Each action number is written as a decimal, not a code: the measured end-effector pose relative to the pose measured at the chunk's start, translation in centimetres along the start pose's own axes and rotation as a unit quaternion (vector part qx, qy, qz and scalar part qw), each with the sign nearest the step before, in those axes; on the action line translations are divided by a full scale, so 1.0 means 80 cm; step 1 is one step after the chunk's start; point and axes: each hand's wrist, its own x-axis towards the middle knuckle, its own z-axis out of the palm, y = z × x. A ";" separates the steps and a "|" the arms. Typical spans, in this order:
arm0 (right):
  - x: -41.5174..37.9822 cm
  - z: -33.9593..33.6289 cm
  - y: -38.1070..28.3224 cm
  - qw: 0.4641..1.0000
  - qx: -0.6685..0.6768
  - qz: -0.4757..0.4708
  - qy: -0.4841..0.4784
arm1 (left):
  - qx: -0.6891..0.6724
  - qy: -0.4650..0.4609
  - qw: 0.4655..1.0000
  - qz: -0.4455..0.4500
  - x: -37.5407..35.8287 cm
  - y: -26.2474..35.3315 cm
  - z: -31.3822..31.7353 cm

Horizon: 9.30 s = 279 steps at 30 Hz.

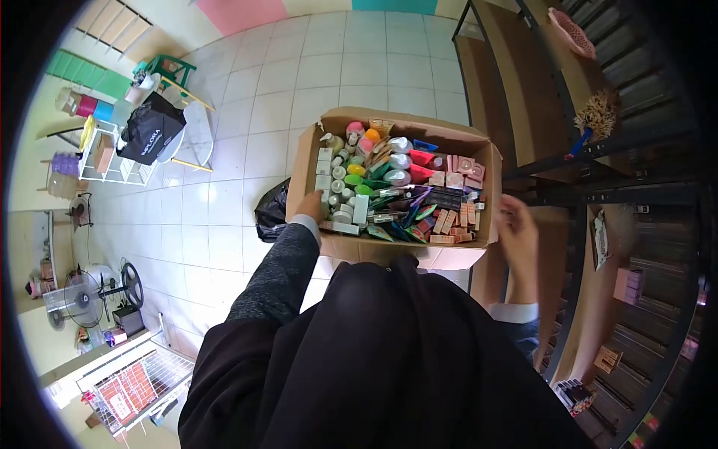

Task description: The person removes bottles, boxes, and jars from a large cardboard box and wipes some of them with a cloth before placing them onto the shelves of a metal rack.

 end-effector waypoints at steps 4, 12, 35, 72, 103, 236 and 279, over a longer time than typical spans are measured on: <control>0.000 0.056 -0.012 0.996 -0.014 0.023 -0.088 | 0.109 -0.063 0.992 0.021 0.012 -0.023 0.056; 0.000 0.070 0.002 0.991 -0.053 0.049 -0.108 | 0.162 -0.120 0.979 0.040 0.010 -0.027 0.055; -0.049 -0.111 -0.100 0.955 0.160 -0.172 0.181 | -0.491 -0.221 0.776 0.329 -0.084 0.375 -0.144; -0.181 -0.595 -0.148 0.886 -0.310 0.002 0.346 | -0.456 0.016 0.858 0.236 -0.039 0.273 -0.067; -0.025 0.010 -0.064 0.993 -0.092 -0.062 0.039 | -0.344 -0.012 0.938 -0.030 0.008 0.050 -0.004; -1.778 0.657 -0.198 0.059 -0.054 0.353 0.932 | 0.353 -0.916 0.094 0.165 -1.736 -0.173 0.297; -3.406 0.700 -0.020 0.045 0.143 0.135 0.979 | 0.051 -0.918 0.344 0.190 -2.832 -0.466 0.561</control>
